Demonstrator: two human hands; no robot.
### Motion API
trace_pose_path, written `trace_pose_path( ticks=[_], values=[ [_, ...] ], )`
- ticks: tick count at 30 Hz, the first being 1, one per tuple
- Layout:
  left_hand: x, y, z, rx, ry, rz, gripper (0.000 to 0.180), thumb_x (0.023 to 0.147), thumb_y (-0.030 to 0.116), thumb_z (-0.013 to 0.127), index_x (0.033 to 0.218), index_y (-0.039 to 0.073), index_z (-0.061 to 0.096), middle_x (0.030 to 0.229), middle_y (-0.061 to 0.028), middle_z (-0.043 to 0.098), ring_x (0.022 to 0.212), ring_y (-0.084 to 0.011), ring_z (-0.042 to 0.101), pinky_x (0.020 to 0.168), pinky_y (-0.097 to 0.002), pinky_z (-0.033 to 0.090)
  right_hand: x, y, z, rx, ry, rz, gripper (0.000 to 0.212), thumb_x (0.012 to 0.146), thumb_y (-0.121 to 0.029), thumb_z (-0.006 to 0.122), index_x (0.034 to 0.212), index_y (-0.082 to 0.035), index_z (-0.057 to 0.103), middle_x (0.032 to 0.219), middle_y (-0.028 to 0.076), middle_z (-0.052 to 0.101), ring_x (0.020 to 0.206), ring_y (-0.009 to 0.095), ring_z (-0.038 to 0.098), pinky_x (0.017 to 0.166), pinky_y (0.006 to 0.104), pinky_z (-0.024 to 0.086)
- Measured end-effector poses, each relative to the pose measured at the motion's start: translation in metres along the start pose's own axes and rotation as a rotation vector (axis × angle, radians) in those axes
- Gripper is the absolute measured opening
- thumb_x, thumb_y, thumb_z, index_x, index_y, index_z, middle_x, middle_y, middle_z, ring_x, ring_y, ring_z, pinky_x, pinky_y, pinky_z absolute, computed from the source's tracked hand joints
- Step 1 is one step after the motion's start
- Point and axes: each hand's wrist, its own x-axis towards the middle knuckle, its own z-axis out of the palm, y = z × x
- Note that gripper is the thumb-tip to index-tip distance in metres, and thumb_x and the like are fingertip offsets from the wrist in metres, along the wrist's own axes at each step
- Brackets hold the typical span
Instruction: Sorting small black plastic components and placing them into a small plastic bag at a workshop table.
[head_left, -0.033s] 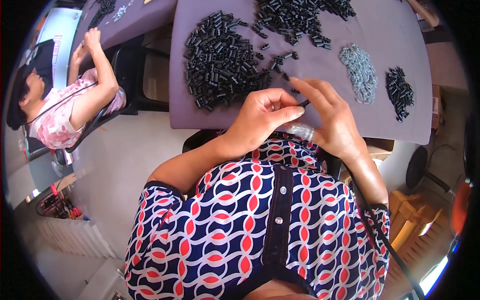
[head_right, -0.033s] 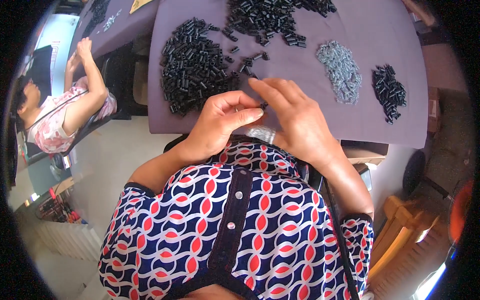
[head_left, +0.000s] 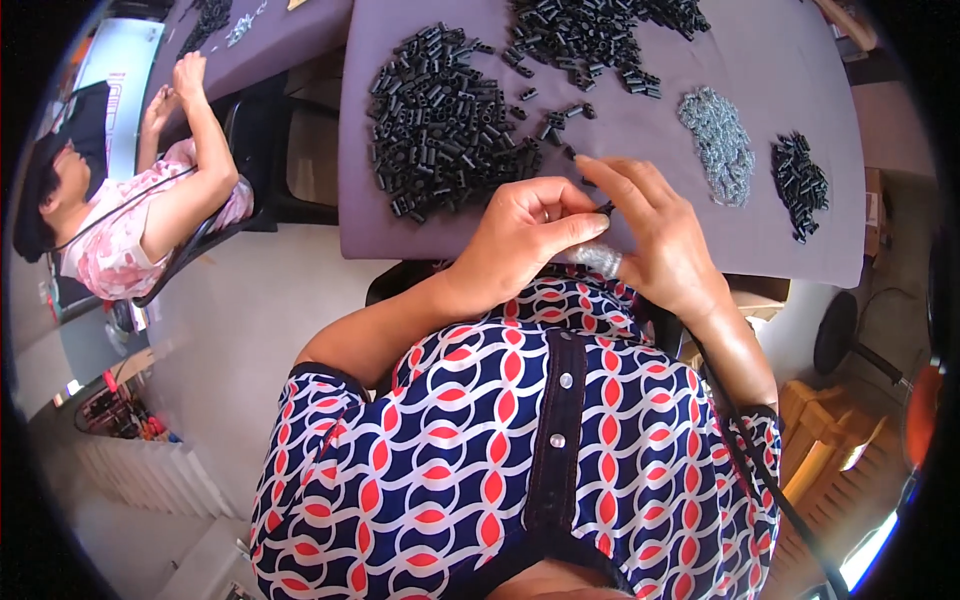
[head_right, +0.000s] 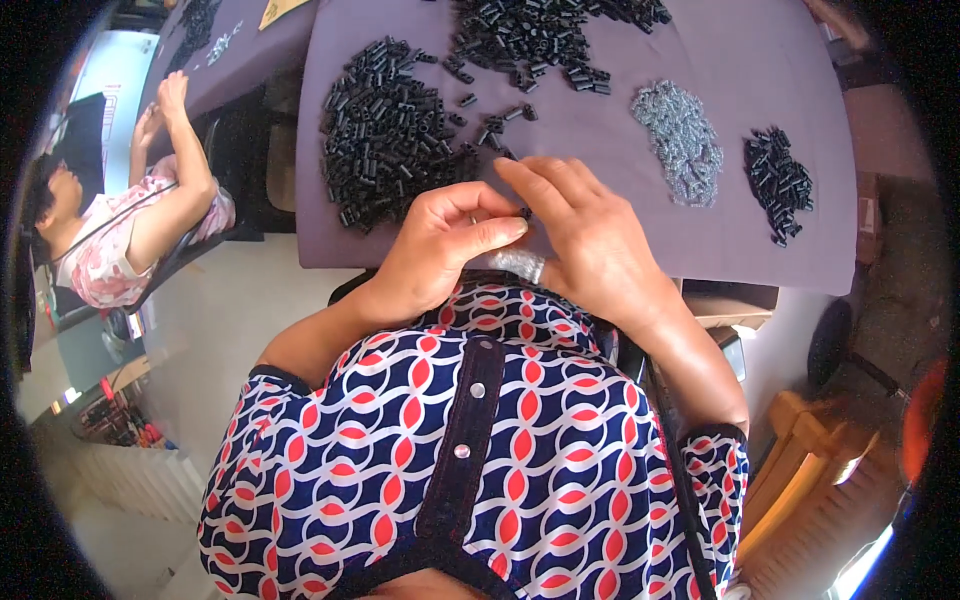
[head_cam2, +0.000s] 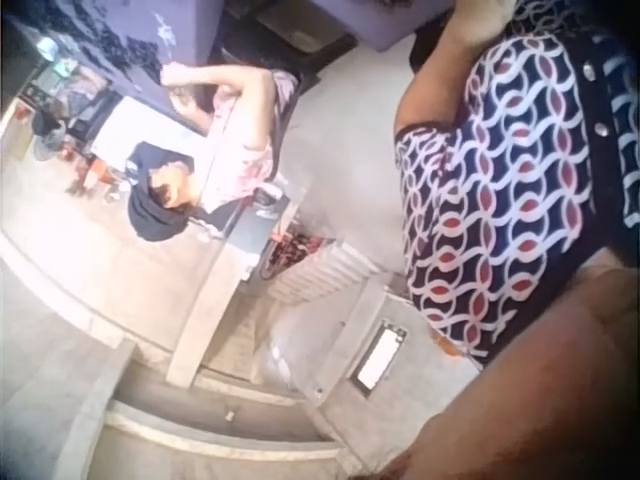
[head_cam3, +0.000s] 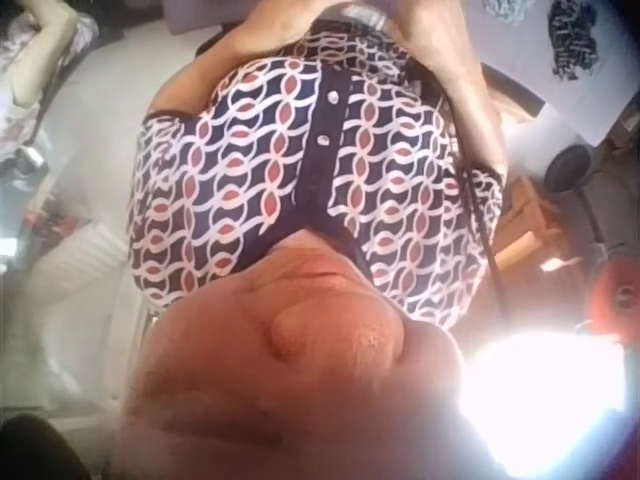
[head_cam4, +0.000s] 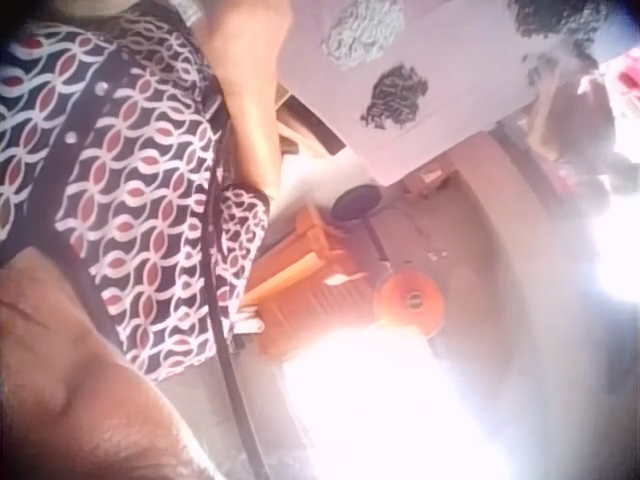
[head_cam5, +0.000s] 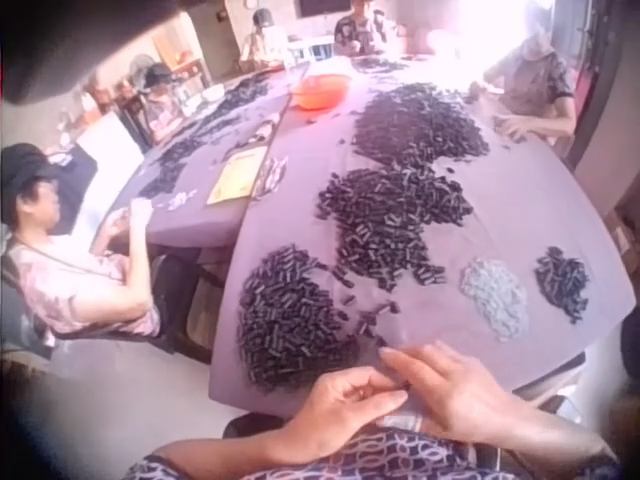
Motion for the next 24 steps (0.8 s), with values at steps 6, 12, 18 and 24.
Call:
trace_pose_path(
  ticks=[6,12,18,24],
  values=[
    [0.006,-0.008,0.002,-0.058,-0.031,0.033,0.009,0.091,0.002,0.066,0.098,-0.004,0.067,0.095,-0.0054,0.068,0.091,-0.0111,0.063,0.085,-0.0256,0.05,-0.005,0.011,0.019,0.224,0.036,0.031,0.063,0.07,0.001,0.07,0.131,-0.003,0.054,0.115,0.016,0.063,0.104,0.037,0.061,0.088,0.0413,0.052],
    [0.009,-0.005,0.005,0.033,-0.04,0.066,0.007,0.089,0.002,0.067,0.094,-0.003,0.068,0.093,-0.0033,0.067,0.087,-0.0099,0.061,0.083,-0.0256,0.048,-0.011,0.015,0.02,0.472,0.072,0.148,0.06,0.072,0.002,0.07,0.13,-0.002,0.055,0.114,0.018,0.064,0.104,0.037,0.062,0.09,0.0406,0.052],
    [0.009,-0.007,0.005,0.093,-0.027,0.01,0.009,0.09,0.004,0.067,0.095,-0.003,0.068,0.092,-0.0022,0.067,0.088,-0.0085,0.06,0.082,-0.0248,0.048,-0.014,0.021,0.022,0.235,0.101,0.04,0.053,0.072,-0.007,0.073,0.123,-0.001,0.058,0.113,0.018,0.064,0.103,0.037,0.062,0.088,0.0414,0.053],
    [0.011,-0.006,-0.002,-0.317,-0.179,-0.267,0.025,0.099,0.019,0.058,0.109,-0.001,0.069,0.102,-0.0063,0.07,0.092,-0.0111,0.064,0.082,-0.0244,0.051,-0.015,0.027,0.024,0.321,0.098,-0.017,0.051,0.073,-0.016,0.075,0.119,-0.001,0.059,0.111,0.018,0.065,0.102,0.038,0.062,0.086,0.0422,0.052]
  ],
)
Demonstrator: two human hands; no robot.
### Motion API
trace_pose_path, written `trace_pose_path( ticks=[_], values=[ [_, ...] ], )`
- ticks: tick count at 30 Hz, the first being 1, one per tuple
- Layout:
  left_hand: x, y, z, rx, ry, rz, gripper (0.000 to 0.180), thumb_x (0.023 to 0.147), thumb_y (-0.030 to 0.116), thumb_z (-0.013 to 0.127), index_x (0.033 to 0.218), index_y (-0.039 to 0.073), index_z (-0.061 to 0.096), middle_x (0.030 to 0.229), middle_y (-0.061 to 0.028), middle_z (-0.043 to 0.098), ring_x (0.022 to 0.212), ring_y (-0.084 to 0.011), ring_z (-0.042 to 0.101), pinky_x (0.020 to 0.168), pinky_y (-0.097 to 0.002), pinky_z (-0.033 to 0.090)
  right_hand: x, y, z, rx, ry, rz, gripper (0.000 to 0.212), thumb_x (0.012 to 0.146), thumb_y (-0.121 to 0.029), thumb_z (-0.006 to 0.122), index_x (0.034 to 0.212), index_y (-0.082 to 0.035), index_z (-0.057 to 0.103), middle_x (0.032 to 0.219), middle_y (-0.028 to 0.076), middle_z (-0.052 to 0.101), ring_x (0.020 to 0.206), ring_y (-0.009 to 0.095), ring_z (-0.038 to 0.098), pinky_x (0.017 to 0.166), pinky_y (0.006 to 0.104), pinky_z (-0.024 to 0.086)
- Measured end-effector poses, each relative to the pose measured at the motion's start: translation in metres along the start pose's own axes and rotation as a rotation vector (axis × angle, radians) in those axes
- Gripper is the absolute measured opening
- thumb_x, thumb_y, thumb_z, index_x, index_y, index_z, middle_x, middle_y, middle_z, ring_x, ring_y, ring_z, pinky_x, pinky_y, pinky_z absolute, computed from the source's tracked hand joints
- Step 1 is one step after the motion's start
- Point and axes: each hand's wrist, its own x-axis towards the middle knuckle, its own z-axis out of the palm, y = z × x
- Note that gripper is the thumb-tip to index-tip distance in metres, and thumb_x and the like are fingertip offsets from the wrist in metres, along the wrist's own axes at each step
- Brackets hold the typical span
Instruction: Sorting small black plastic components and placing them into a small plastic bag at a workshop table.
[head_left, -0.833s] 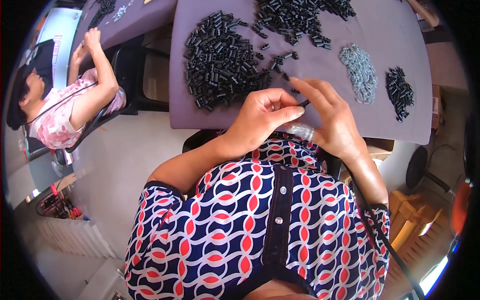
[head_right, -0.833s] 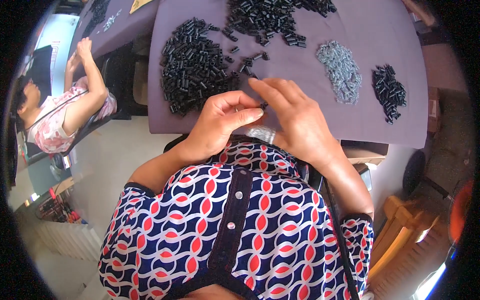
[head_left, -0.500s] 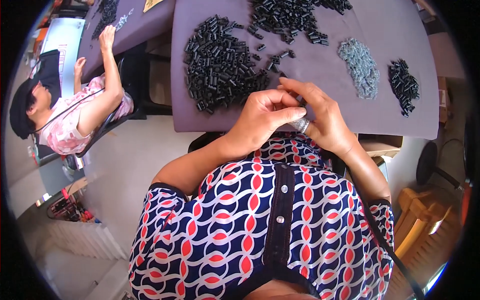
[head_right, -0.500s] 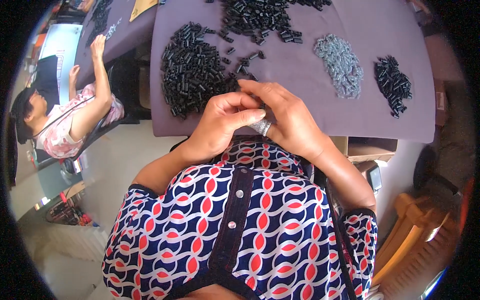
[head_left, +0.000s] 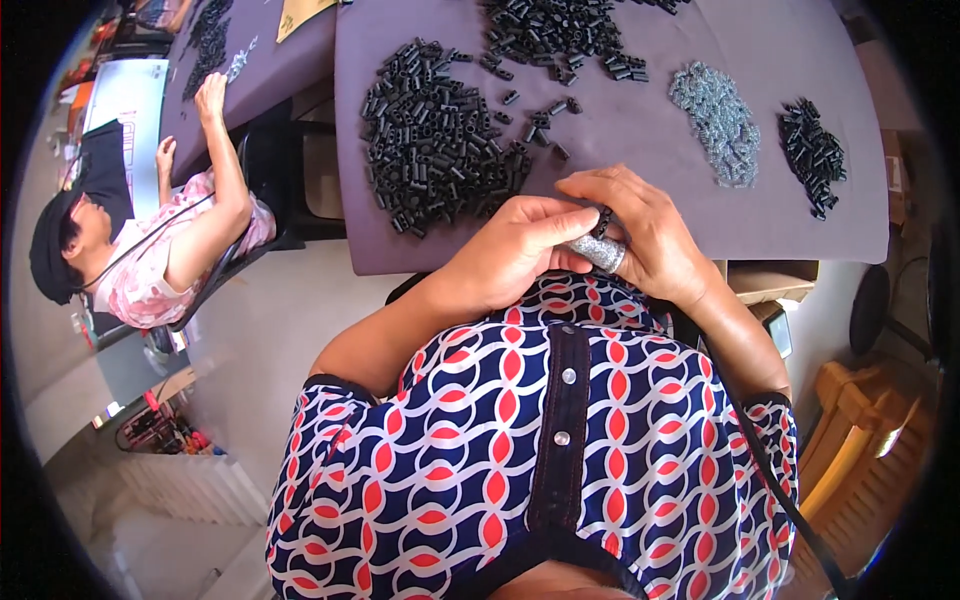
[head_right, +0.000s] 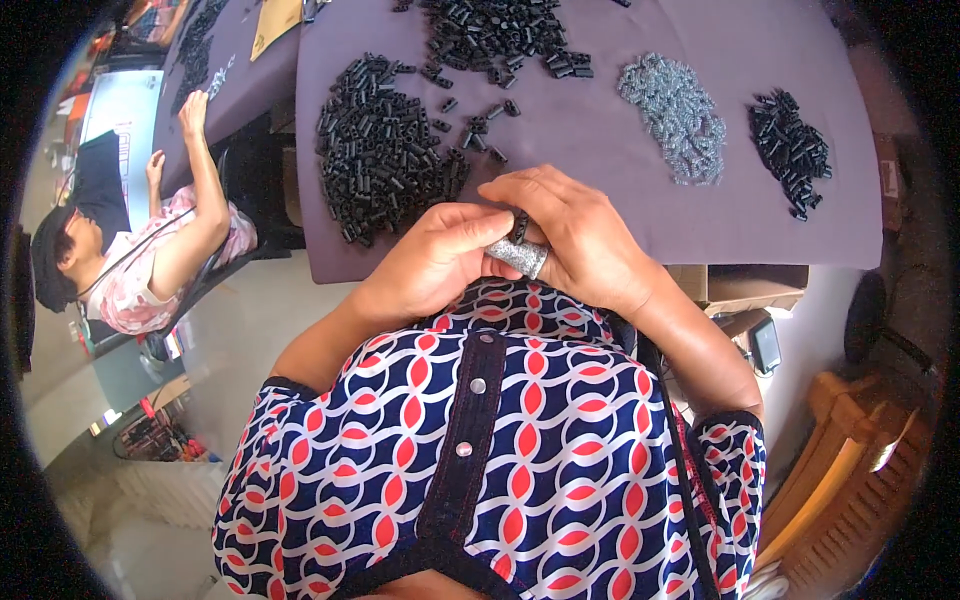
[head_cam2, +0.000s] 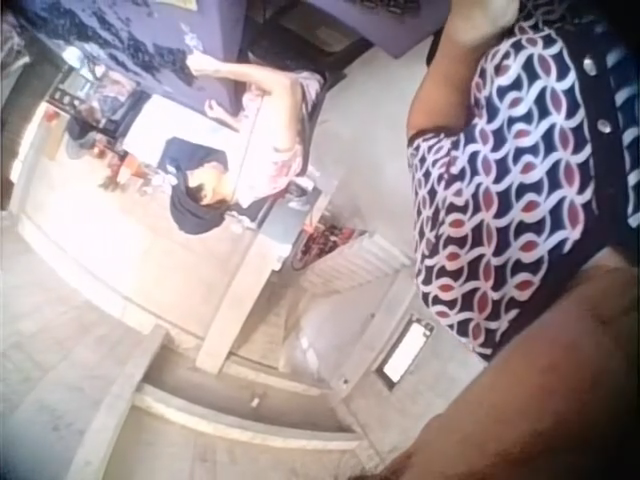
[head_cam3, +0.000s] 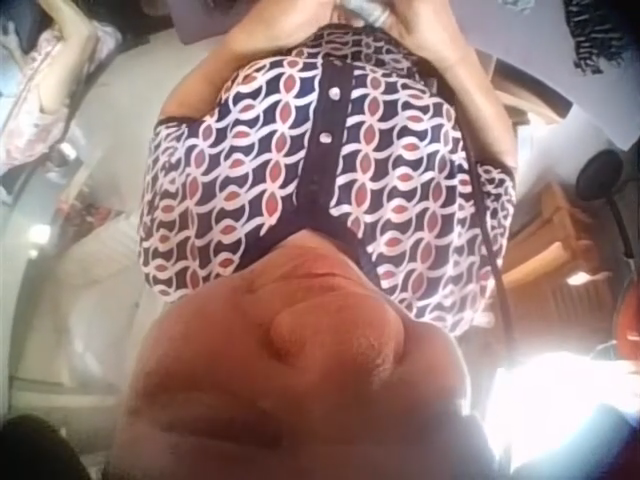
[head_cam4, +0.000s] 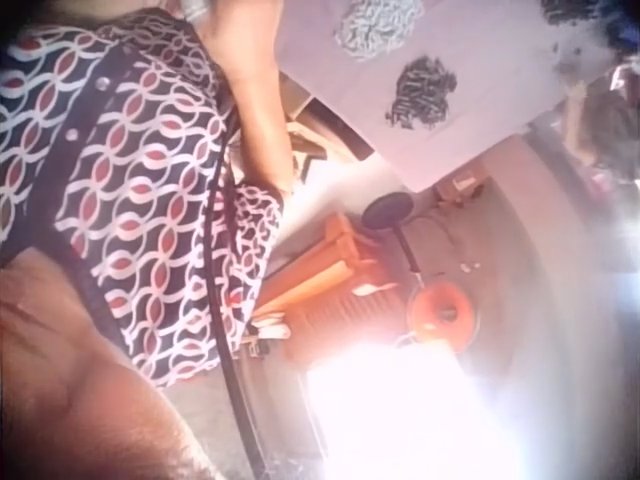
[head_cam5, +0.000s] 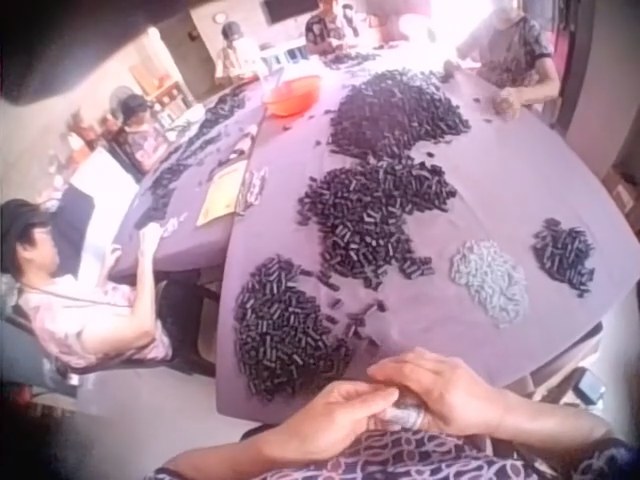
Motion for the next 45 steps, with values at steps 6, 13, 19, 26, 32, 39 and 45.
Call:
trace_pose_path(
  ticks=[6,13,19,26,32,39,45],
  values=[
    [0.001,-0.001,0.002,-0.031,-0.019,0.049,0.022,0.098,0.014,0.059,0.109,-0.003,0.069,0.103,-0.0079,0.07,0.092,-0.0135,0.066,0.085,-0.0268,0.052,0.001,0.002,0.0,0.112,-0.031,-0.009,0.053,0.075,-0.022,0.075,0.121,-0.001,0.059,0.11,0.018,0.065,0.103,0.038,0.062,0.088,0.043,0.051],
    [0.002,-0.006,-0.004,-0.072,-0.03,0.04,0.023,0.097,0.008,0.057,0.112,-0.006,0.066,0.109,-0.0149,0.069,0.103,-0.024,0.066,0.096,-0.0388,0.05,0.0,0.003,0.002,0.082,-0.039,-0.026,0.05,0.079,-0.021,0.073,0.122,0.0,0.058,0.109,0.018,0.065,0.102,0.038,0.062,0.087,0.0429,0.052],
    [0.005,-0.027,-0.008,-0.227,0.023,0.05,0.023,0.096,0.008,0.058,0.111,-0.008,0.065,0.11,-0.0152,0.068,0.101,-0.0234,0.066,0.094,-0.0386,0.05,-0.01,0.007,0.015,-0.028,-0.02,-0.065,0.051,0.079,-0.021,0.072,0.123,0.002,0.057,0.113,0.02,0.065,0.104,0.04,0.063,0.087,0.0426,0.053],
    [0.001,-0.006,-0.002,1.127,0.133,0.741,0.015,0.09,0.005,0.068,0.104,0.001,0.069,0.104,-0.0103,0.067,0.094,-0.0186,0.064,0.082,-0.03,0.051,-0.022,0.012,-0.023,-0.503,0.08,-0.054,0.061,0.078,-0.024,0.075,0.133,-0.007,0.057,0.145,0.015,0.049,0.138,0.036,0.043,0.113,0.048,0.036],
    [0.027,0.029,-0.009,1.966,0.344,0.922,0.067,0.078,0.038,0.077,0.133,0.007,0.053,0.137,-0.0174,0.048,0.13,-0.0385,0.043,0.106,-0.0524,0.038,-0.073,0.077,-0.112,-1.033,0.476,0.429,0.054,0.087,-0.01,0.064,0.139,-0.014,0.052,0.153,0.014,0.039,0.144,0.039,0.028,0.116,0.0489,0.029],
    [0.062,0.042,-0.027,2.034,0.185,0.876,0.06,0.079,0.031,0.076,0.13,0.007,0.057,0.134,-0.0146,0.054,0.128,-0.0356,0.047,0.108,-0.0486,0.038,-0.108,0.124,-0.161,-1.15,0.443,0.581,0.067,0.079,-0.002,0.058,0.144,-0.013,0.047,0.153,0.015,0.038,0.145,0.039,0.027,0.118,0.0502,0.024],
    [0.055,0.042,-0.033,1.927,0.16,0.986,0.018,0.081,0.009,0.07,0.098,0.004,0.067,0.104,-0.0079,0.063,0.1,-0.029,0.06,0.087,-0.0406,0.049,-0.088,0.102,-0.138,-0.969,0.686,0.416,0.049,0.083,-0.006,0.068,0.131,-0.013,0.06,0.145,0.012,0.049,0.14,0.038,0.036,0.116,0.047,0.03]
  ],
)
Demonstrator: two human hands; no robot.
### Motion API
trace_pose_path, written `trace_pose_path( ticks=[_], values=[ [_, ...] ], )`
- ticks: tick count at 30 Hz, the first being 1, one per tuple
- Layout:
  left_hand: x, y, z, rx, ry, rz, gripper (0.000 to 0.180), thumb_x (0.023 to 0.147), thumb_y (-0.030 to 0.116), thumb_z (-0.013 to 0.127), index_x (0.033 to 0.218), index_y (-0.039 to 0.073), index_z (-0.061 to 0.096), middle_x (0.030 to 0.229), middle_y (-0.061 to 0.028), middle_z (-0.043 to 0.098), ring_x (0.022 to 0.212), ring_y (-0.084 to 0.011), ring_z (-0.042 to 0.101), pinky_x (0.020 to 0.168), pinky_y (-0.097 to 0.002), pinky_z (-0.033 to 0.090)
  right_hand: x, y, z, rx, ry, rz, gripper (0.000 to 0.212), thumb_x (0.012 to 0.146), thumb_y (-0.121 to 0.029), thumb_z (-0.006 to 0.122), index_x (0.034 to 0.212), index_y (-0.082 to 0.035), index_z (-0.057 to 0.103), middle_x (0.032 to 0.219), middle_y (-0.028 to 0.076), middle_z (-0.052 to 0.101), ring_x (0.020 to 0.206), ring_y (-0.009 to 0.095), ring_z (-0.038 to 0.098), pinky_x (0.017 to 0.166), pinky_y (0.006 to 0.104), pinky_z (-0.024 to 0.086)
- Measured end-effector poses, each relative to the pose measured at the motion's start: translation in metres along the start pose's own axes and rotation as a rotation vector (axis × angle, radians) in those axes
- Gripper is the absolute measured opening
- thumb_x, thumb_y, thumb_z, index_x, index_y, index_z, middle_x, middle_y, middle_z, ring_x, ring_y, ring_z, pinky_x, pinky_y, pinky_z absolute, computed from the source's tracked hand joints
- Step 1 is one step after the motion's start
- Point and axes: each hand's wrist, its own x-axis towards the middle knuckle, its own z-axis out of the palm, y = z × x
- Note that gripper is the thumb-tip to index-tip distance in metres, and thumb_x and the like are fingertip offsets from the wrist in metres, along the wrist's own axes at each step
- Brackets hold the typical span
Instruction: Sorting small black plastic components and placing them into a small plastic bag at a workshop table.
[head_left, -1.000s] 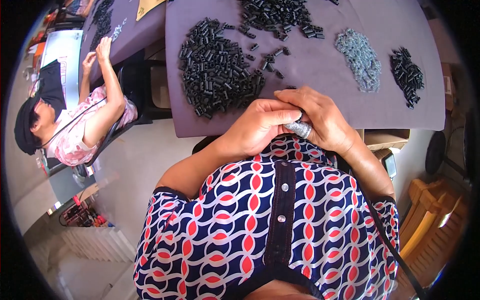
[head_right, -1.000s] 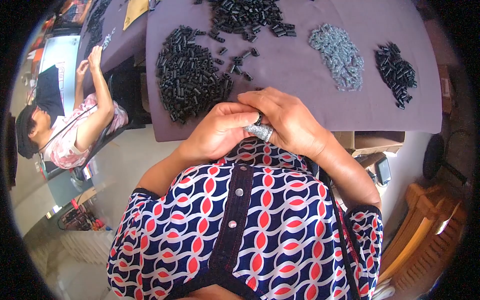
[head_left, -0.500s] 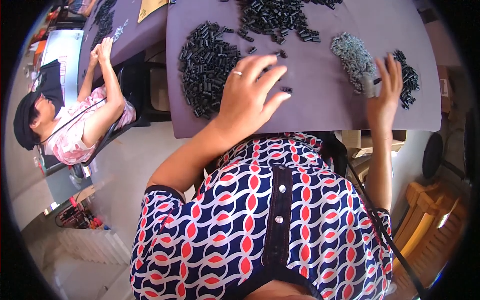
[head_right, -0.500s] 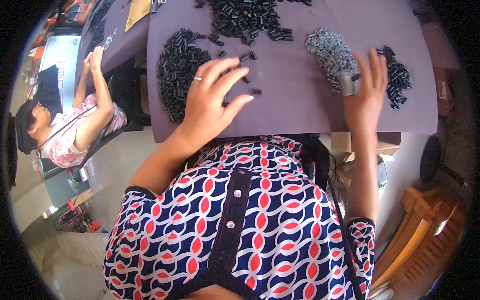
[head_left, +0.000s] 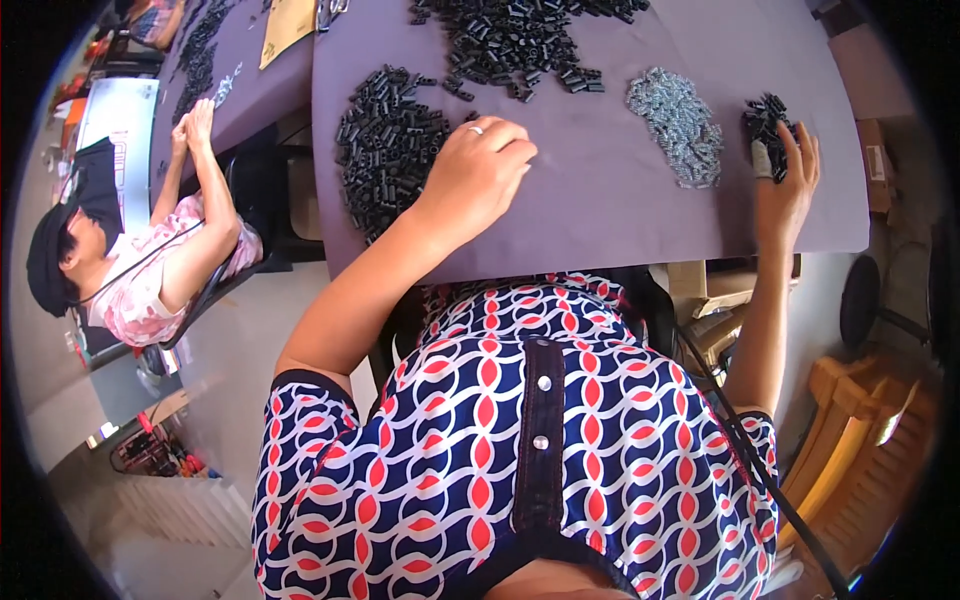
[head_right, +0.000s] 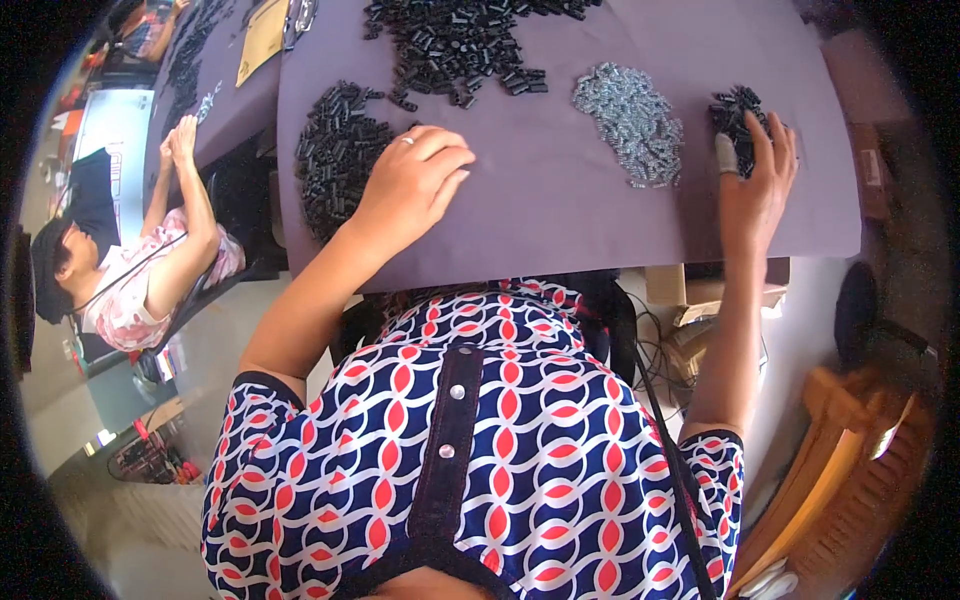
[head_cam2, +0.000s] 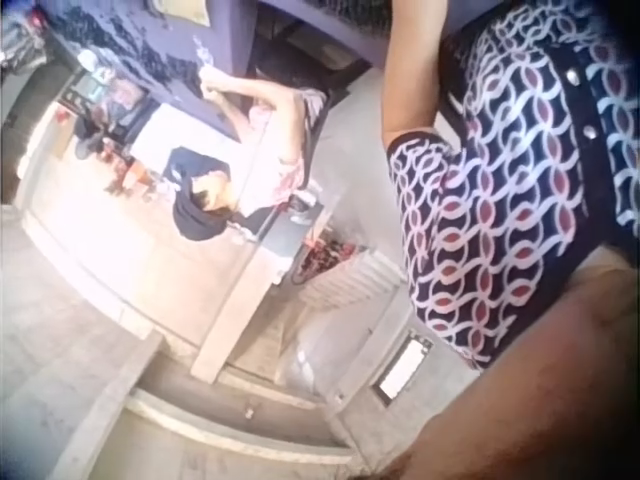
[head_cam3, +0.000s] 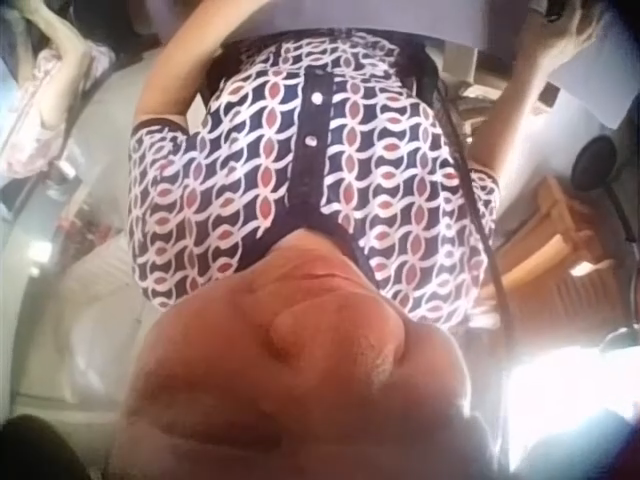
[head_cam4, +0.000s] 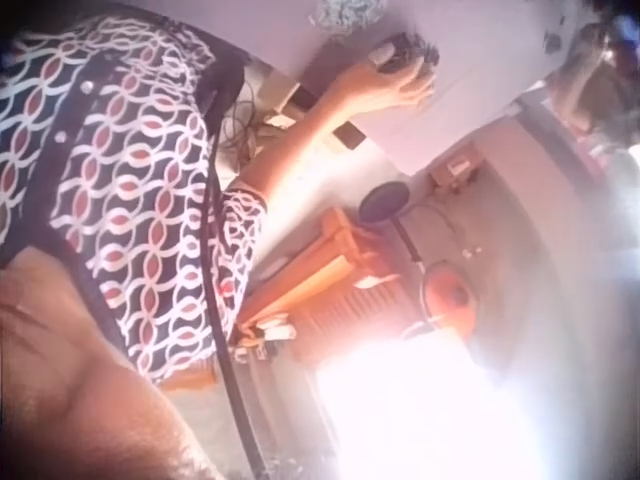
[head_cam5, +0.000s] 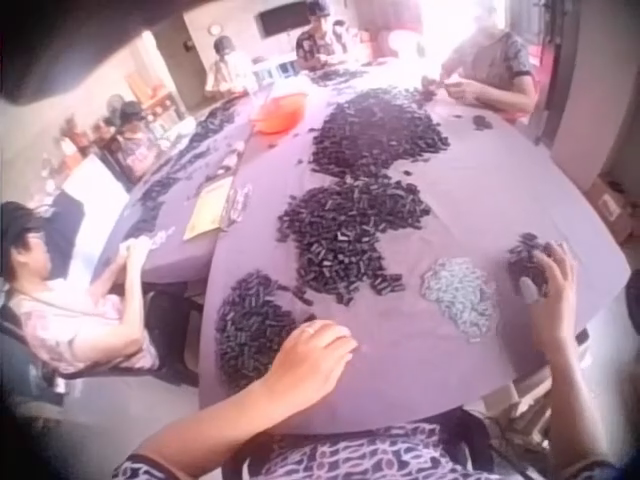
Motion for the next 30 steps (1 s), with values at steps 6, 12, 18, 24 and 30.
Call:
trace_pose_path(
  ticks=[6,12,18,24,30],
  values=[
    [-0.016,-0.008,-0.011,0.004,0.018,-0.055,0.01,0.08,0.005,0.069,0.089,0.004,0.065,0.096,-0.008,0.063,0.096,-0.0301,0.061,0.085,-0.0396,0.049,-0.013,-0.099,-0.008,0.249,-0.255,-0.257,0.041,0.069,0.005,0.069,0.108,-0.008,0.07,0.14,0.01,0.053,0.141,0.037,0.035,0.116,0.0506,0.031],
    [-0.024,-0.007,-0.01,0.065,0.081,-0.03,0.009,0.078,0.003,0.066,0.086,0.003,0.062,0.092,-0.009,0.061,0.091,-0.0289,0.06,0.087,-0.0405,0.048,-0.008,-0.12,0.013,0.041,-0.24,-0.307,0.029,0.068,0.006,0.064,0.095,-0.003,0.069,0.139,0.011,0.054,0.14,0.038,0.036,0.114,0.0536,0.03],
    [-0.035,-0.006,-0.006,0.04,0.162,-0.068,0.01,0.079,0.001,0.066,0.089,0.003,0.063,0.095,-0.0078,0.061,0.094,-0.0277,0.061,0.096,-0.0438,0.047,-0.009,-0.112,0.019,0.104,-0.235,-0.213,0.031,0.068,0.008,0.065,0.096,-0.006,0.069,0.138,0.008,0.056,0.141,0.036,0.036,0.115,0.0483,0.031],
    [-0.04,-0.012,-0.013,-0.045,0.171,-0.131,0.01,0.08,0.005,0.07,0.089,0.003,0.066,0.097,-0.008,0.065,0.093,-0.0279,0.063,0.094,-0.0422,0.049,-0.014,-0.119,0.021,0.174,-0.287,-0.171,0.034,0.066,0.011,0.061,0.094,-0.005,0.068,0.138,0.009,0.056,0.141,0.038,0.034,0.116,0.0469,0.03],
    [-0.014,-0.022,-0.031,-0.01,0.271,-0.154,0.015,0.083,0.009,0.069,0.097,0.004,0.067,0.1,-0.0104,0.067,0.092,-0.0315,0.063,0.082,-0.0395,0.052,-0.016,-0.118,0.015,0.149,-0.284,-0.151,0.031,0.065,0.012,0.06,0.09,-0.005,0.068,0.139,0.008,0.054,0.142,0.038,0.033,0.117,0.0469,0.03]
  ],
)
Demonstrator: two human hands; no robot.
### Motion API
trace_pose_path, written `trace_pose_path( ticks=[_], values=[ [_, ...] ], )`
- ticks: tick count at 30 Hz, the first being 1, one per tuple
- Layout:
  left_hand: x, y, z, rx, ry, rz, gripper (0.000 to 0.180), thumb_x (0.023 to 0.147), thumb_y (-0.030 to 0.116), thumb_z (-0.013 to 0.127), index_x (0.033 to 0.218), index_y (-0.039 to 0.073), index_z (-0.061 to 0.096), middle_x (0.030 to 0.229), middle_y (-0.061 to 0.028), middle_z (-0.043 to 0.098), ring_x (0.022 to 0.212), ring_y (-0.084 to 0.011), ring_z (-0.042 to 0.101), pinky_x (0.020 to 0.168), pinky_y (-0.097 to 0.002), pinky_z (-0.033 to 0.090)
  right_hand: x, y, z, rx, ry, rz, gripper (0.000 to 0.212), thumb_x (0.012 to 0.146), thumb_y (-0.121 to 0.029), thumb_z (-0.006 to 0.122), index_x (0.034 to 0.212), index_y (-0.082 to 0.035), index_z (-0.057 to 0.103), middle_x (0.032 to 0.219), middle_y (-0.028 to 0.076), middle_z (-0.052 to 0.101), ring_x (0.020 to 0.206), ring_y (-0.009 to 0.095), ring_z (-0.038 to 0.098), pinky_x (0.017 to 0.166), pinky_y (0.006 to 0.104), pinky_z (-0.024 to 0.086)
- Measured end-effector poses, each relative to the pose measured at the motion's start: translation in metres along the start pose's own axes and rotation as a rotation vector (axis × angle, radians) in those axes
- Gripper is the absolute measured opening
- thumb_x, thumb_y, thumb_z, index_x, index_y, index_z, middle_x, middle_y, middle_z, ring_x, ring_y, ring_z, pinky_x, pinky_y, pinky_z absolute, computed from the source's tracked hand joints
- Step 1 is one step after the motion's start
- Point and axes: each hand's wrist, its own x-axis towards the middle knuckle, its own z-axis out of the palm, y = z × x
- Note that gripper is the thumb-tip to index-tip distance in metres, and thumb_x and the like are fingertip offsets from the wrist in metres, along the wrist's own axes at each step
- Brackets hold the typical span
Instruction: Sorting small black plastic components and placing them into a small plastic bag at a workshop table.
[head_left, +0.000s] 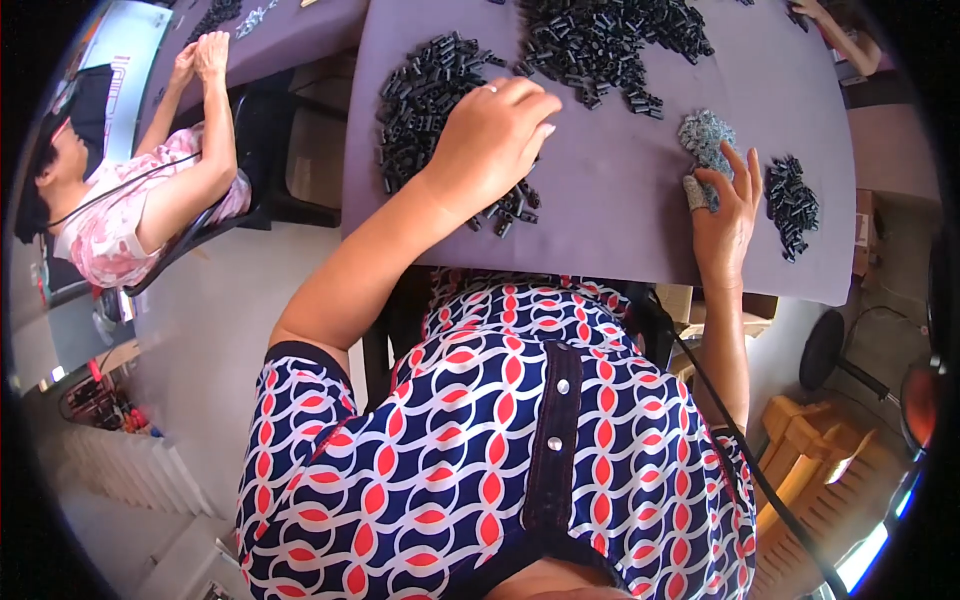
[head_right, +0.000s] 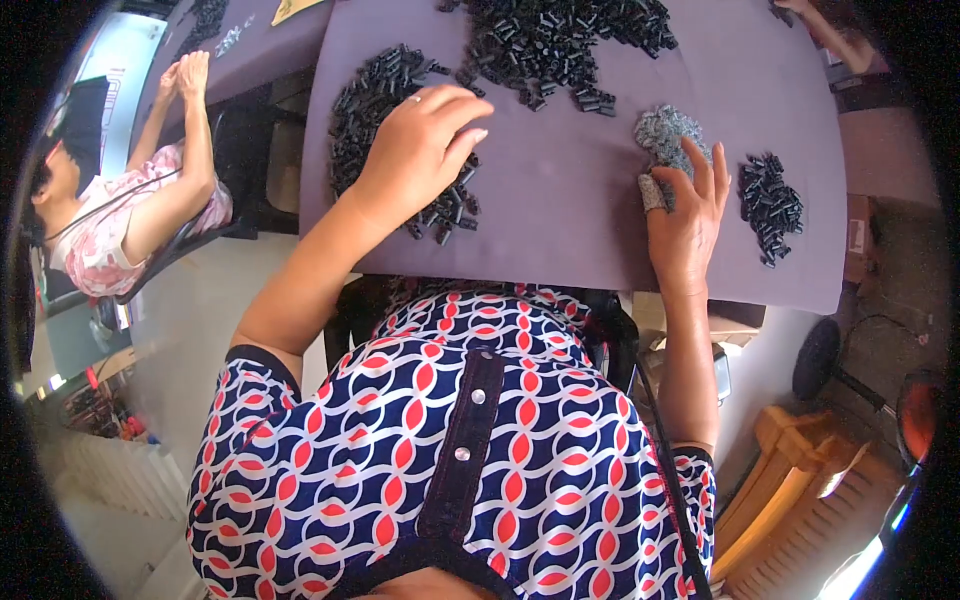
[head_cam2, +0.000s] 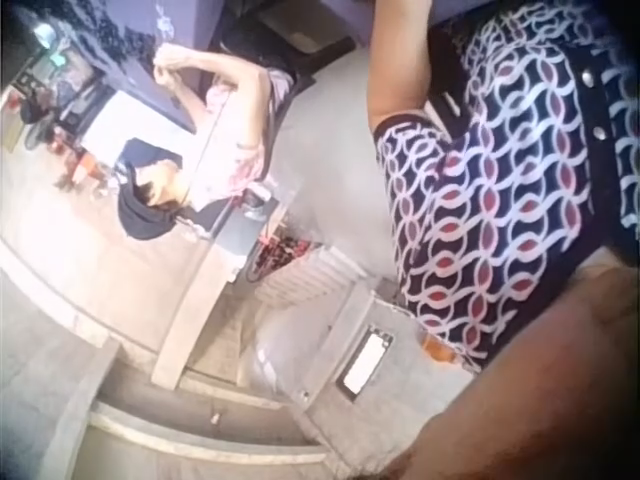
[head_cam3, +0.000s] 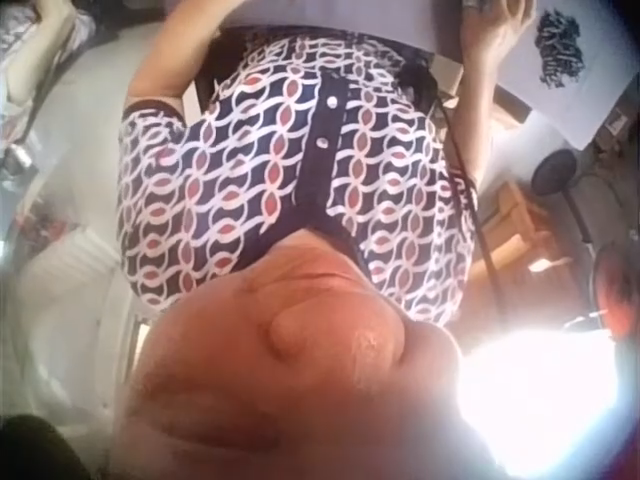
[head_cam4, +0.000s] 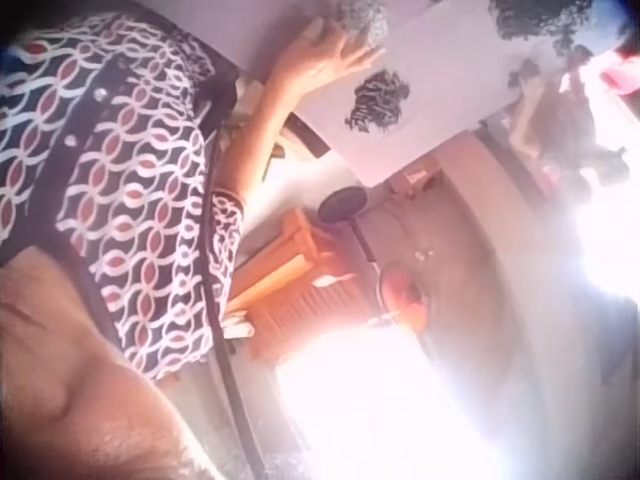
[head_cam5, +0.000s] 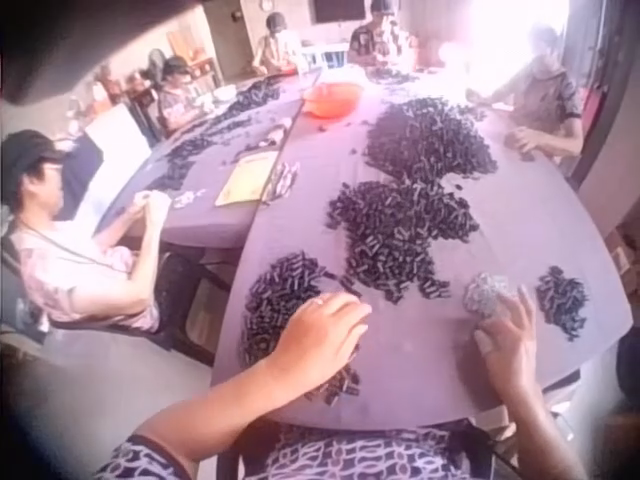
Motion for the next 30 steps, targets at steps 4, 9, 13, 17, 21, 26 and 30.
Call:
trace_pose_path(
  ticks=[4,9,13,17,21,26,30],
  values=[
    [0.032,-0.001,0.018,0.11,-0.075,0.063,0.015,0.086,0.013,0.067,0.098,0.006,0.067,0.092,-0.0101,0.065,0.089,-0.0322,0.063,0.077,-0.0409,0.053,0.001,-0.002,0.0,-0.03,0.042,-0.103,0.025,0.069,0.009,0.065,0.089,-0.006,0.069,0.14,0.007,0.054,0.143,0.037,0.031,0.117,0.0479,0.03],
    [0.054,-0.011,0.047,0.193,-0.213,0.077,0.009,0.085,0.014,0.067,0.086,0.007,0.063,0.084,-0.0093,0.061,0.082,-0.0319,0.064,0.07,-0.0436,0.053,-0.006,-0.011,-0.008,0.091,0.016,-0.093,0.025,0.067,0.008,0.071,0.087,-0.006,0.068,0.138,0.005,0.055,0.143,0.036,0.032,0.115,0.0472,0.033],
    [0.055,-0.014,0.053,0.183,-0.292,0.027,0.008,0.086,0.011,0.065,0.091,0.005,0.064,0.085,-0.0114,0.062,0.082,-0.0342,0.064,0.07,-0.045,0.052,-0.013,-0.012,-0.015,0.155,0.019,-0.109,0.03,0.066,0.009,0.071,0.092,-0.006,0.066,0.131,0.007,0.058,0.133,0.035,0.043,0.107,0.0457,0.041],
    [0.06,-0.017,0.047,0.175,-0.385,0.009,0.009,0.086,0.007,0.063,0.095,0.005,0.063,0.089,-0.0117,0.061,0.083,-0.0345,0.063,0.07,-0.0449,0.052,-0.017,-0.021,-0.018,0.414,-0.038,-0.023,0.027,0.073,0.007,0.071,0.097,-0.005,0.066,0.11,0.008,0.066,0.1,0.027,0.063,0.086,0.0354,0.051],
    [0.063,-0.01,0.044,0.233,-0.413,0.022,0.011,0.085,0.005,0.063,0.096,0.005,0.062,0.09,-0.0126,0.061,0.082,-0.0347,0.063,0.071,-0.0439,0.052,-0.018,-0.025,-0.012,0.759,-0.162,0.199,0.016,0.083,0.002,0.071,0.098,-0.003,0.066,0.091,0.005,0.07,0.08,0.015,0.066,0.075,0.0255,0.051],
    [0.047,0.011,0.033,-0.007,-0.296,-0.012,0.014,0.083,0.007,0.067,0.094,0.003,0.06,0.092,-0.013,0.062,0.078,-0.033,0.065,0.068,-0.0409,0.052,-0.014,-0.019,-0.001,1.122,-0.288,0.391,0.011,0.087,0.001,0.07,0.097,0.0,0.068,0.091,0.001,0.069,0.084,0.008,0.063,0.077,0.0242,0.05],
    [0.025,0.045,0.02,-0.669,-0.455,-0.504,0.013,0.088,0.005,0.07,0.094,0.0,0.061,0.083,-0.002,0.065,0.074,-0.0042,0.06,0.064,-0.0216,0.049,-0.006,-0.038,-0.009,1.29,-0.353,0.428,0.01,0.088,0.003,0.068,0.098,0.001,0.068,0.091,0.001,0.068,0.088,0.008,0.063,0.081,0.0229,0.05]
  ],
)
